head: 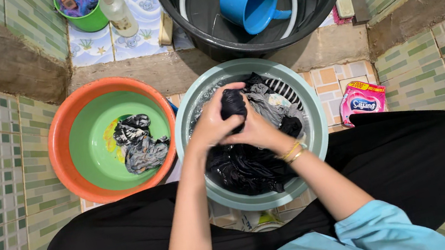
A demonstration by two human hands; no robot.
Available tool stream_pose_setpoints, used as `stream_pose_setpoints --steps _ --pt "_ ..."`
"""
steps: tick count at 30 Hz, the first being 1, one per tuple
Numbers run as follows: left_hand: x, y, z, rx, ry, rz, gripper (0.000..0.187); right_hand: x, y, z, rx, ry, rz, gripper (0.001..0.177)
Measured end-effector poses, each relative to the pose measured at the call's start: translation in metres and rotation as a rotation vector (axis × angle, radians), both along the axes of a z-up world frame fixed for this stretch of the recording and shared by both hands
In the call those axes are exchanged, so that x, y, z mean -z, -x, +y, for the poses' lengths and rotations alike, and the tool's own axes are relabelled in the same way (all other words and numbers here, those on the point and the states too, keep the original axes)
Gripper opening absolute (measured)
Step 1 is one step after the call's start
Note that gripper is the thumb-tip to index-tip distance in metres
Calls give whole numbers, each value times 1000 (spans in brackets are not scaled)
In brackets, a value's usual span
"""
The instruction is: The person hand-washes various garments in a light green basin filled with soapy water, scrubbing and rinsing each item before transferring it to an orange basin. The person handles dark and light-colored clothes one at a time, squeezing out water and placing them aside.
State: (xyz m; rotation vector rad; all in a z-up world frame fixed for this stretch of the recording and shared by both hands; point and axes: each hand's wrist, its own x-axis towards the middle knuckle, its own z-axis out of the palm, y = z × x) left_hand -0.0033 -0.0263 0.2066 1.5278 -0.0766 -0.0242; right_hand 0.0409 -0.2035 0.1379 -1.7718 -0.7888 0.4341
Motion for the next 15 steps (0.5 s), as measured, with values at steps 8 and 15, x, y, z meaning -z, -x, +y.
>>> stream_pose_setpoints --steps 8,15 --pt "5 -13 -56 -380 -145 -29 44 48 7 10 302 -49 152 49" --pt "47 -20 -60 -363 -41 116 37 47 14 6 322 154 125 45"
